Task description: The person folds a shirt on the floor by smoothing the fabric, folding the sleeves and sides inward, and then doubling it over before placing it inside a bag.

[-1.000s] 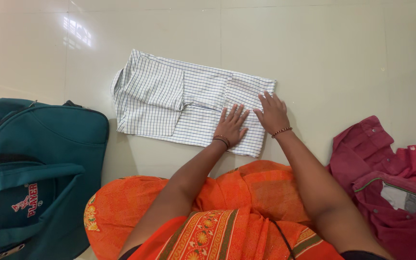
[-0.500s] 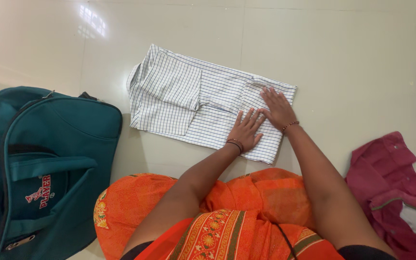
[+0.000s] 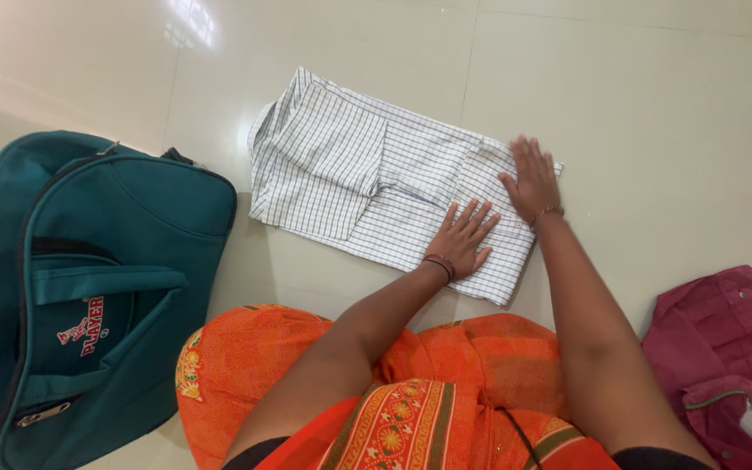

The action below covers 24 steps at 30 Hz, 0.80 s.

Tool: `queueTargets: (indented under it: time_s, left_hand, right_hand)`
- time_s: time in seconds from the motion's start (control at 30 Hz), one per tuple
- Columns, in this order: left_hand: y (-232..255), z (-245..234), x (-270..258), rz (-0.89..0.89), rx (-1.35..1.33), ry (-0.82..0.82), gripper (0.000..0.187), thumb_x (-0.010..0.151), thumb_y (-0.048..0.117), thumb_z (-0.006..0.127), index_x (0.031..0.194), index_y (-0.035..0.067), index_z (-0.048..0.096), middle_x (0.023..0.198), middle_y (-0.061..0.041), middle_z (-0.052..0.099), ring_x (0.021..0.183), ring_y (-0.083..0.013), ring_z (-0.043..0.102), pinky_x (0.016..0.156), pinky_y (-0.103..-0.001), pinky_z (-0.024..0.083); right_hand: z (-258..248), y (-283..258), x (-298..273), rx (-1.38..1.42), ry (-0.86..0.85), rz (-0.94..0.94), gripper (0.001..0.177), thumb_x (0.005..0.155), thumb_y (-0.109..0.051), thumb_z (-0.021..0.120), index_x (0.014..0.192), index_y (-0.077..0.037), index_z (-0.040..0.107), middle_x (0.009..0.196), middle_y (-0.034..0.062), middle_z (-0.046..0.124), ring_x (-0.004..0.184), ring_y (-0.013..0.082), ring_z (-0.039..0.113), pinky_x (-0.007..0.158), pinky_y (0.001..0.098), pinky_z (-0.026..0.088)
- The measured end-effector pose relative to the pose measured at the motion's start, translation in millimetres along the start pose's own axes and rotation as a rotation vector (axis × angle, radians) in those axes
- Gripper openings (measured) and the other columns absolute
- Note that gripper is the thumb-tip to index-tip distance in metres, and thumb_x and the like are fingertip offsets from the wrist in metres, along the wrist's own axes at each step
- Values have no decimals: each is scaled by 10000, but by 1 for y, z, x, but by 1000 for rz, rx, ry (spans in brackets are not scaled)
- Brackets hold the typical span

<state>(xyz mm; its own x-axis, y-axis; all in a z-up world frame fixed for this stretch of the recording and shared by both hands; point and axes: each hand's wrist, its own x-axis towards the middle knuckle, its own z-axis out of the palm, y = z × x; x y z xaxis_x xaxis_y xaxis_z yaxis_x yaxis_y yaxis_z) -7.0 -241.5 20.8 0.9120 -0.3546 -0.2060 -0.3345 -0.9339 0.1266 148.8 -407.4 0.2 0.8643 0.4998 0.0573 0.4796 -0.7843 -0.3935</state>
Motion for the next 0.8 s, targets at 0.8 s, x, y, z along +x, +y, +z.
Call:
queueTargets:
  time_s: [0.8]
  left_hand:
    - [-4, -1, 2, -13, -41, 26, 701, 1022, 526, 297, 1645, 231, 167, 1727, -94, 93, 1593, -272, 31, 1273, -527, 16]
  right_hand:
    - [-3, -39, 44, -9, -162, -15, 781, 1023, -496, 498, 1588, -2, 285, 1682, 200, 226, 1564, 349, 161, 1238, 504, 169]
